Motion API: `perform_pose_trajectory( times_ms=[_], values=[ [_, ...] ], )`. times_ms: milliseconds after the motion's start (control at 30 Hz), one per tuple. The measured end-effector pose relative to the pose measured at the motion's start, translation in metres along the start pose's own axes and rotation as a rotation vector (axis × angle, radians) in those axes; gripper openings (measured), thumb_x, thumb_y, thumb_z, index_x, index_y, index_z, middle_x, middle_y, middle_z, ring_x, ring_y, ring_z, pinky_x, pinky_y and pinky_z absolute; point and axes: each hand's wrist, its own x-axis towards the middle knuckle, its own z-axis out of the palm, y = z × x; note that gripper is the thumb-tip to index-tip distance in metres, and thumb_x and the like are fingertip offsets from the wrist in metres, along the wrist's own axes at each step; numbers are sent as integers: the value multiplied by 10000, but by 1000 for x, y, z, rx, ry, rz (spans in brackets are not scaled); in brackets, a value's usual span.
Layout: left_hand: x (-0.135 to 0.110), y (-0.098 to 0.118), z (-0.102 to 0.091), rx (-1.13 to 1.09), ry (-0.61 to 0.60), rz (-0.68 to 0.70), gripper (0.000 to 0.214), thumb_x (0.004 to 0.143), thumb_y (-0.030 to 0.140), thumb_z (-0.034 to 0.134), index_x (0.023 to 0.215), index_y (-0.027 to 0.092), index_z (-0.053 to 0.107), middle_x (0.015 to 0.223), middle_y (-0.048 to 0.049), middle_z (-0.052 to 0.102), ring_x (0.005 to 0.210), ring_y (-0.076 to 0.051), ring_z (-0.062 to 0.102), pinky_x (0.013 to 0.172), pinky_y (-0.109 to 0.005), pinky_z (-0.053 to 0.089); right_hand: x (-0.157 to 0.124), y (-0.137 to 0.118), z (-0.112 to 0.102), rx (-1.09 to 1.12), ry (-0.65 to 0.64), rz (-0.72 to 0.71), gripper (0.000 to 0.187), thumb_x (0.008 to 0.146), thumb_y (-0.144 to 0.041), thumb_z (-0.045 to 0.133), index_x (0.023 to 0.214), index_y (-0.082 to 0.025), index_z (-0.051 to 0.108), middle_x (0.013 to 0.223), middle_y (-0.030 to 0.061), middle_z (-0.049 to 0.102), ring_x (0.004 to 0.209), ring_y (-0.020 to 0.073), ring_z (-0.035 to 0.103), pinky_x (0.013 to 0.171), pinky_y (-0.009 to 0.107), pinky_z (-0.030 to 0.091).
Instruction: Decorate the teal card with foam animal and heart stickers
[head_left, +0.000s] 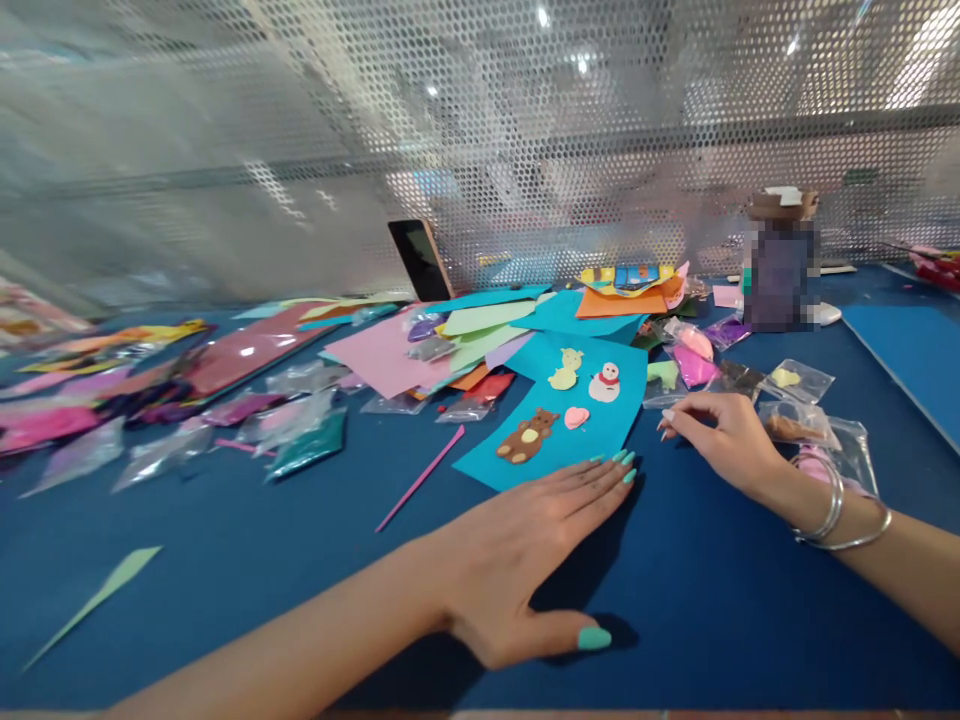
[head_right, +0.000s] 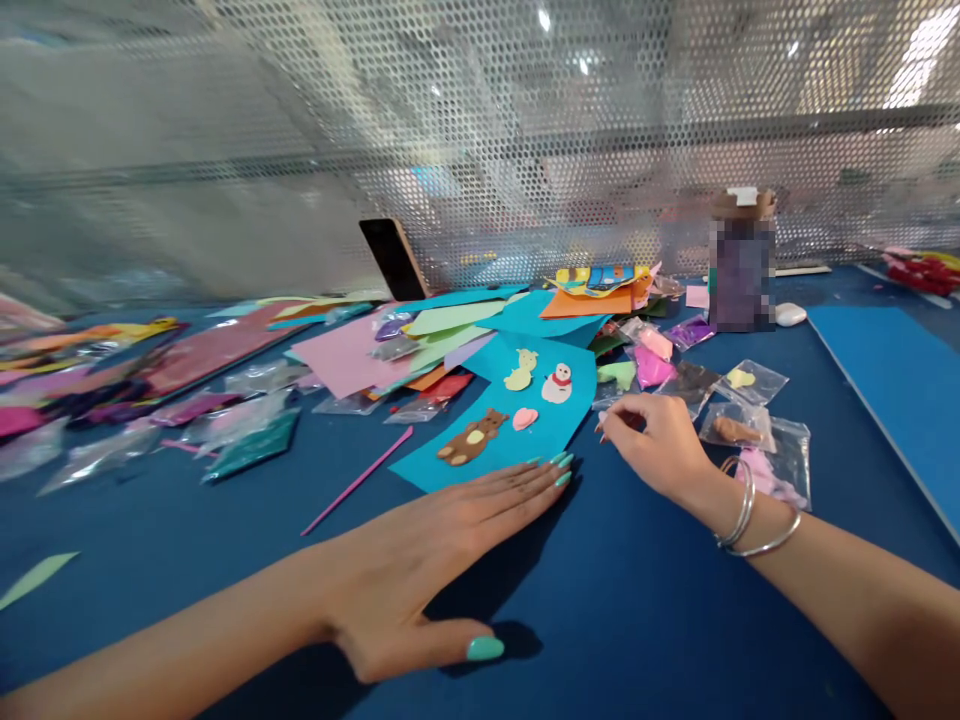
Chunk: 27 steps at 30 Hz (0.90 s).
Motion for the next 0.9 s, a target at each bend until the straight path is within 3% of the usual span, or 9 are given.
perform_pose_trajectory(
  times_ms=[267, 433, 667, 800, 900],
  values=[
    [18, 1, 2, 24, 75, 7, 892, 759, 606, 489, 1341, -40, 292, 1401, -251, 210, 1312, -333, 228, 1081, -487, 206, -2, 2, -2, -57, 10, -30, 210, 765, -242, 492, 632, -158, 631, 658, 33, 665, 648, 180, 625, 604, 278, 463],
    [14, 15, 9, -16, 46, 124, 870, 764, 596, 476, 1346, -25, 293, 1414, -232, 189, 1329, -298, 193, 1093, -426, 219, 0, -1, 0, -50, 22, -25, 204, 757, -218, 496, 613, -162, 630, 633, 25, 669, 619, 165, 630, 595, 263, 465],
    [17, 18, 6, -52, 55, 15, 926, 763, 651, 453, 1342, -50, 281, 1405, -255, 179, 1318, -341, 194, 1077, -485, 218, -2, -2, -3, -96, 35, -48, 198, 761, -214, 492, 637, -162, 636, 671, 30, 678, 655, 173, 629, 616, 272, 467],
    [15, 20, 1, -160, 82, 102, 887, 770, 654, 430, 1339, -16, 313, 1413, -211, 202, 1324, -279, 222, 1095, -421, 215, -2, -1, -3, -65, 19, -54, 203, 765, -214, 486, 627, -170, 628, 660, 24, 676, 639, 170, 631, 608, 274, 467],
    [20, 16, 2, -144, 129, 84, 865, 750, 617, 490, 1313, -26, 357, 1393, -222, 261, 1319, -282, 238, 1098, -416, 209, -2, 0, -4, -92, 17, -53, 209, 771, -234, 487, 628, -173, 627, 674, 26, 679, 671, 180, 632, 630, 285, 457]
  ],
)
